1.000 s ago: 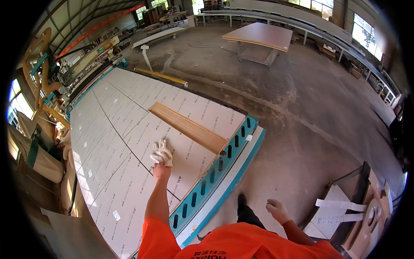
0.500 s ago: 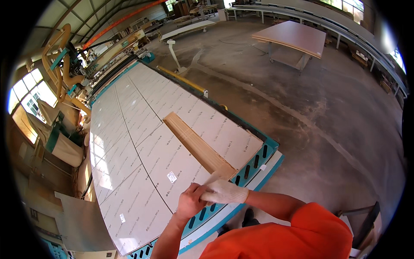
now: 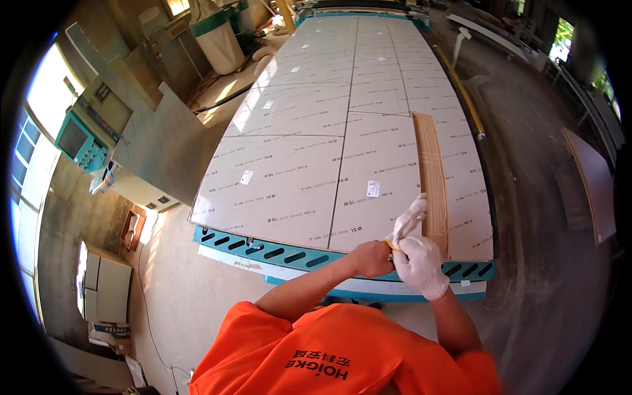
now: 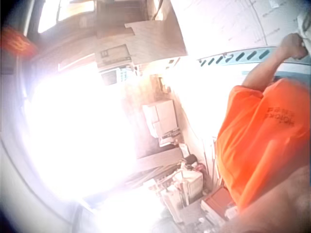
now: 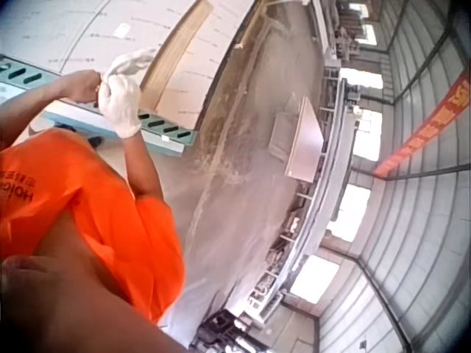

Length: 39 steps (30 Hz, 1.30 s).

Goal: The person positions and applies a rectangular veneer panel onto a large wood-based board using a large industrial vacuum press machine.

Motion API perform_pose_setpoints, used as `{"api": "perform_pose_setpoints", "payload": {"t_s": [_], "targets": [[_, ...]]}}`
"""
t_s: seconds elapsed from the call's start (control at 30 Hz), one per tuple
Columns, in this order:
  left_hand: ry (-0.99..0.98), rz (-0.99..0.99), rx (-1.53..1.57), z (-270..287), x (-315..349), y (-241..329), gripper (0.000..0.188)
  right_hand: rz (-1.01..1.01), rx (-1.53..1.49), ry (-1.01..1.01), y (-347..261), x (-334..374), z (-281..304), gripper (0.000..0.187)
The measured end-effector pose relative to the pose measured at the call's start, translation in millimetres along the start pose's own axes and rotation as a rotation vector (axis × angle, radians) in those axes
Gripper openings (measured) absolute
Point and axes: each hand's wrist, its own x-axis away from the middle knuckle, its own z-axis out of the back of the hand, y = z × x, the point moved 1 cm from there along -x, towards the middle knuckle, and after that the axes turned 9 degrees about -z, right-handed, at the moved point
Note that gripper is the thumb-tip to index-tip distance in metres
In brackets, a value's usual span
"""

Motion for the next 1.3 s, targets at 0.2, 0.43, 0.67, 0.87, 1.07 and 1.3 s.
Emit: {"api": "perform_pose_setpoints", "payload": {"t_s": [0.2, 0.43, 0.67, 0.87, 1.07, 1.3], "targets": [[0.227, 0.309, 1.624, 38.3, 10.5, -4.1, 0.021, -0.013, 0.067, -0.011, -4.5, -10.0, -16.9, 0.014], [0.932, 0.202, 1.908, 68.3, -6.0, -5.9, 0.037, -0.071, -0.145, 0.064, -37.0, -27.6, -71.4, 0.022], [0.626, 0.007, 1.187, 76.2, 15.8, -77.3, 0.057, -0.205, -0.166, 0.062, -46.5, -69.3, -82.4, 0.02], [0.536, 0.139, 0.4, 114.8, 32.4, -109.5, 0.032, 0.428, -0.075, 0.051, -84.2, -95.3, -134.6, 0.018], [0.767, 0.551, 1.409, 125.7, 73.6, -148.6, 0.054, 0.573, -0.237, -0.075, -104.0, -121.7, -178.7, 0.013], [0.666, -0.291, 1.64, 144.0, 144.9, -185.8, 0.056, 0.564, -0.557, -0.244, -165.3, -135.5, -238.8, 0.01]]}}
